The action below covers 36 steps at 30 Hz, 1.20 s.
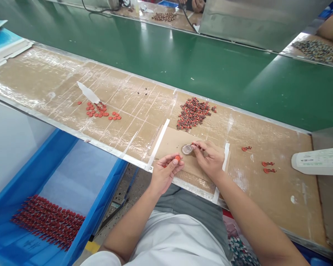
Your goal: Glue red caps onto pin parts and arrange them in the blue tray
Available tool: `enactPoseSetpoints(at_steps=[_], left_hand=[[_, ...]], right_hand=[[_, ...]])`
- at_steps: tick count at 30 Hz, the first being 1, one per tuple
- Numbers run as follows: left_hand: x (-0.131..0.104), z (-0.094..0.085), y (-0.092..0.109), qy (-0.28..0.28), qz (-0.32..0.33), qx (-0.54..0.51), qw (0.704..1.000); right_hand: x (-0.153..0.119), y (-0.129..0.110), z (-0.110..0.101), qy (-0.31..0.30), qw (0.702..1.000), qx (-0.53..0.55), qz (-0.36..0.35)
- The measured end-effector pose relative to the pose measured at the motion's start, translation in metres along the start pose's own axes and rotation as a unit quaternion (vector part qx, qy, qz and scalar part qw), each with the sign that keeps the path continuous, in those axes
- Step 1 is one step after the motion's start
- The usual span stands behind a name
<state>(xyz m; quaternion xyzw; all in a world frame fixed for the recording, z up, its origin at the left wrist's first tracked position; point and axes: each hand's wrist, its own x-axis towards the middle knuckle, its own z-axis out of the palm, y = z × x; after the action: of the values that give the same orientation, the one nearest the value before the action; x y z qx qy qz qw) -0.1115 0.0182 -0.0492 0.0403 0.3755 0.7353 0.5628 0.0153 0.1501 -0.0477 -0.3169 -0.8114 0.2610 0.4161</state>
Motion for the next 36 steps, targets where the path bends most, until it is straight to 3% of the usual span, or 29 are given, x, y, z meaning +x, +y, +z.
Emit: enactPoseSetpoints(at_steps=[17, 27, 31, 36], left_hand=[[-0.002, 0.000, 0.000, -0.003, 0.002, 0.007, 1.000], [-0.005, 0.003, 0.002, 0.012, -0.012, -0.012, 1.000], [-0.007, 0.011, 0.003, 0.007, -0.017, -0.028, 0.999], [-0.016, 0.022, 0.005, -0.018, -0.022, -0.043, 0.999]], right_hand=[[0.000, 0.001, 0.001, -0.018, 0.999, -0.006, -0.027], [-0.003, -0.001, 0.002, 0.054, 0.992, 0.081, 0.079], [-0.007, -0.021, -0.004, 0.079, 0.970, 0.176, 0.148], [-0.023, -0.059, -0.019, 0.086, 0.951, 0.255, 0.149]])
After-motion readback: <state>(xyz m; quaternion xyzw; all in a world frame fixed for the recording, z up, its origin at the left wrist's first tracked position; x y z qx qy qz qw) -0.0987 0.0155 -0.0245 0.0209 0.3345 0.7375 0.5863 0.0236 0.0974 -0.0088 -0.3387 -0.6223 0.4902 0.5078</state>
